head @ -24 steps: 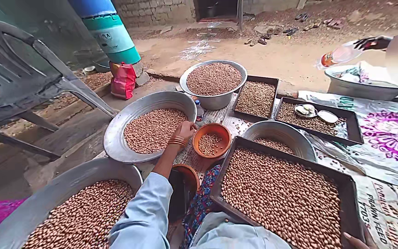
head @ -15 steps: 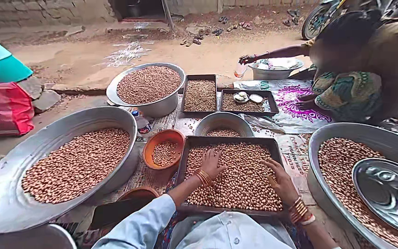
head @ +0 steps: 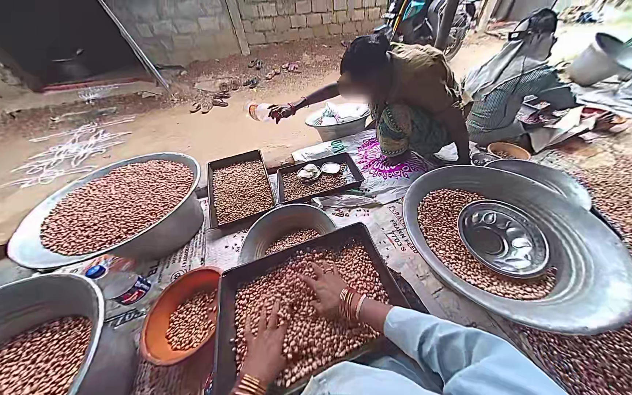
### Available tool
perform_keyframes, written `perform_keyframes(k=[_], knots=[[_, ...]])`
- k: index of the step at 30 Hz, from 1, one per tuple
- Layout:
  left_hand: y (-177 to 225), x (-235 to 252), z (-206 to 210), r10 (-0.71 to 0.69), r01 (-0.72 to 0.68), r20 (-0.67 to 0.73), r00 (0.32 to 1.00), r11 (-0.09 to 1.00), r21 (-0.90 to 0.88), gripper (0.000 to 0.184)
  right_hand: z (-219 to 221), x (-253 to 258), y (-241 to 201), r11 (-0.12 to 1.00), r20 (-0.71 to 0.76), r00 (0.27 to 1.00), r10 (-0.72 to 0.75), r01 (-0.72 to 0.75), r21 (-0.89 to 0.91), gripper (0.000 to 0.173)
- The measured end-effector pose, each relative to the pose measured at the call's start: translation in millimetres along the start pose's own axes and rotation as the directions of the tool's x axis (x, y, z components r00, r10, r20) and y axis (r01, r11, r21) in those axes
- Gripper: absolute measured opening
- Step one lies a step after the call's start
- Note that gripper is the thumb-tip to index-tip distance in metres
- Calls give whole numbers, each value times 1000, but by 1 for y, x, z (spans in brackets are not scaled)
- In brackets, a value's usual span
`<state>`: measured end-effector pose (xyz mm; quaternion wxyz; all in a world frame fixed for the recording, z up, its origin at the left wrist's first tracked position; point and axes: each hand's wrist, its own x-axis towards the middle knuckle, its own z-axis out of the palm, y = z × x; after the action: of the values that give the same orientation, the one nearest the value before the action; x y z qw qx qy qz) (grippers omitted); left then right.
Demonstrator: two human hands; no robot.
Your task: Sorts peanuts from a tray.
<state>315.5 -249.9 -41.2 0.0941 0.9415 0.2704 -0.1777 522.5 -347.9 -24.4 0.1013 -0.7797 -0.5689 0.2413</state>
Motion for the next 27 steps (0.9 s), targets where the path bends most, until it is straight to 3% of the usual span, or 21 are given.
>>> perform_keyframes(k=[3,5,7,10,12,14,17,20,22,24,25,27], knots=[[-29,28,-12,-180,180,-19,984,984,16,72,26,-29,-19,970,117,965,-237,241,-25,65],[-29,49,-16,-226,224,-5,974,967,-122,76,26,-55,-16,948,197,935,-294,312,-64,51],[2,66,-26,-231,222,-5,973,941,-255,80,9,-81,-4,963,286,938,-195,238,-123,51],[69,86,-37,-210,195,-19,978,935,-296,82,-25,-97,26,972,315,945,82,-6,-236,61],[100,83,-32,-80,68,-35,996,963,-262,81,-38,-86,52,954,279,943,181,-100,-282,56],[110,61,-23,100,-99,-7,995,965,-241,84,-44,-65,77,952,239,960,147,-72,-298,47],[82,18,-7,264,-252,61,963,956,-153,80,-45,-30,74,966,216,965,151,-97,-241,41],[35,-7,-11,110,-104,154,982,994,-46,65,-31,-5,32,969,183,963,197,-163,-184,62],[14,-15,-18,-18,22,142,990,999,-26,58,-19,-7,4,987,240,964,118,-87,-135,73],[-5,-27,-24,-45,42,-30,999,995,-95,44,-21,-25,-12,992,323,945,-58,91,-89,62],[-18,-34,-24,-37,6,-214,976,990,-144,37,-29,-40,-13,986,300,944,-138,160,-49,49],[-41,-45,-19,-95,-41,-550,830,973,-229,41,-48,-78,-1,994,70,992,-106,106,15,41]])
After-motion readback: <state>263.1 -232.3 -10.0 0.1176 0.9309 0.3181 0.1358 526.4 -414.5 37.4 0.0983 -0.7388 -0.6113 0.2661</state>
